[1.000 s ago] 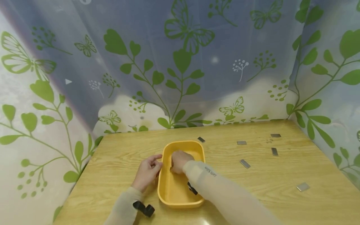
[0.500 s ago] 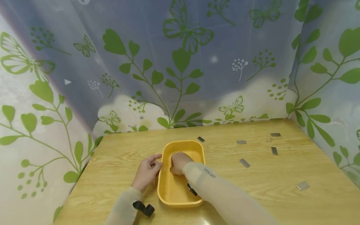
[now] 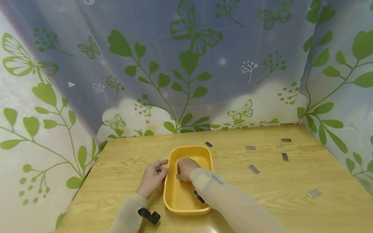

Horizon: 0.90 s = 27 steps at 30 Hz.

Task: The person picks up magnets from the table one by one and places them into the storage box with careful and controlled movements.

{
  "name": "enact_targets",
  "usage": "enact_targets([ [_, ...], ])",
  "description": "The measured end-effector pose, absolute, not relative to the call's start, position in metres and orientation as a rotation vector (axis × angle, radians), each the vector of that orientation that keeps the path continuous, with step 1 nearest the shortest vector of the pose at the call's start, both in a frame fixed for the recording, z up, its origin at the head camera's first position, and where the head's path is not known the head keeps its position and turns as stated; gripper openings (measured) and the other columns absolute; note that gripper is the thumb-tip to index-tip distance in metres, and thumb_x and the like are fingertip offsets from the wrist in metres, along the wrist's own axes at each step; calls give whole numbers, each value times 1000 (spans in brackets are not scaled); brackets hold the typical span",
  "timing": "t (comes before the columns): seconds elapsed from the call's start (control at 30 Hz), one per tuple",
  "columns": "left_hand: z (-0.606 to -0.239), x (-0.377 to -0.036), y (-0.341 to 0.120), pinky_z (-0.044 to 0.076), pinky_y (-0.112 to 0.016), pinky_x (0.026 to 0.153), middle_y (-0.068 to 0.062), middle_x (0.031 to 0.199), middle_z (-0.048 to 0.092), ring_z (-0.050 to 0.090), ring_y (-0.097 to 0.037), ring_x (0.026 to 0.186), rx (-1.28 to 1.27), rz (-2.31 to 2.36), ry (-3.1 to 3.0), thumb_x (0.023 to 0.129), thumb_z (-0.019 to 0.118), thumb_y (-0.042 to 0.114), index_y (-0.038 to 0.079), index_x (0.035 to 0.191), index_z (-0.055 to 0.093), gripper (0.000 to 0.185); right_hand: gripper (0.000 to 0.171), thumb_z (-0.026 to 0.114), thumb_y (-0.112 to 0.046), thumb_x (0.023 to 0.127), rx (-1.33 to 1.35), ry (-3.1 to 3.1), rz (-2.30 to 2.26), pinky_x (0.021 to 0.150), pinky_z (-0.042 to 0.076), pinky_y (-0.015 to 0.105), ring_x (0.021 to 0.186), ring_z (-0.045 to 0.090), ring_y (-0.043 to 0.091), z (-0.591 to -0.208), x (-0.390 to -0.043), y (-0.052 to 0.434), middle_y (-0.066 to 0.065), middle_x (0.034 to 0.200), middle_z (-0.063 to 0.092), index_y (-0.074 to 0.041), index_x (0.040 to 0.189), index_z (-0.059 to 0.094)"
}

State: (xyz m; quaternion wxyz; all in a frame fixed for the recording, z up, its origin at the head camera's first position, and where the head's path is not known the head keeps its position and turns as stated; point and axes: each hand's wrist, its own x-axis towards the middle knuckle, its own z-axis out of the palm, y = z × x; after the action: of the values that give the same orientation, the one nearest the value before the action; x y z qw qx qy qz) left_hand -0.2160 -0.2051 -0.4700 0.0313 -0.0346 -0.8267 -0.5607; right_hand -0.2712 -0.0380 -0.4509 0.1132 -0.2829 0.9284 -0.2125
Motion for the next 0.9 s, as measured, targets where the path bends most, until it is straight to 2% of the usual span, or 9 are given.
enact_targets([
  [0.27, -434, -197, -197, 46, -22, 54, -23, 83, 62, 57, -29, 66, -112, -1760, -2549, 95, 55, 2, -9, 128, 54, 35, 9, 76, -13, 82, -829, 2753, -611, 66, 46, 28, 68, 51, 12, -452, -272, -41, -5, 73, 59, -12, 76, 69],
  [0.4, -435, -198, -196, 46, -22, 53, -23, 82, 62, 57, -24, 64, -110, -1762, -2542, 95, 55, 2, -9, 127, 54, 34, 4, 73, -9, 84, -814, 2775, -601, 70, 47, 29, 73, 53, 14, -452, -273, -42, -2, 79, 62, -12, 81, 71],
  [0.53, -433, -197, -196, 46, -22, 54, -21, 82, 62, 56, -20, 63, -104, -1752, -2549, 95, 55, 2, -9, 127, 55, 34, 6, 70, -7, 85, -771, 2795, -570, 72, 47, 28, 75, 53, 13, -452, -274, -43, -2, 83, 63, -12, 86, 72],
  [0.8, -449, -206, -199, 45, -22, 52, -23, 83, 63, 58, -36, 69, -94, -1750, -2561, 95, 55, 4, -7, 129, 54, 35, 7, 70, -8, 86, -691, 2830, -550, 72, 47, 29, 76, 53, 13, -451, -279, -42, -3, 86, 63, -15, 88, 72],
  [0.9, -462, -213, -203, 44, -22, 51, -18, 81, 64, 59, -34, 68, -91, -1741, -2552, 96, 57, 6, -4, 129, 55, 35, 9, 69, -9, 87, -676, 2837, -538, 70, 46, 28, 77, 53, 13, -449, -278, -42, -3, 88, 63, -16, 88, 73],
])
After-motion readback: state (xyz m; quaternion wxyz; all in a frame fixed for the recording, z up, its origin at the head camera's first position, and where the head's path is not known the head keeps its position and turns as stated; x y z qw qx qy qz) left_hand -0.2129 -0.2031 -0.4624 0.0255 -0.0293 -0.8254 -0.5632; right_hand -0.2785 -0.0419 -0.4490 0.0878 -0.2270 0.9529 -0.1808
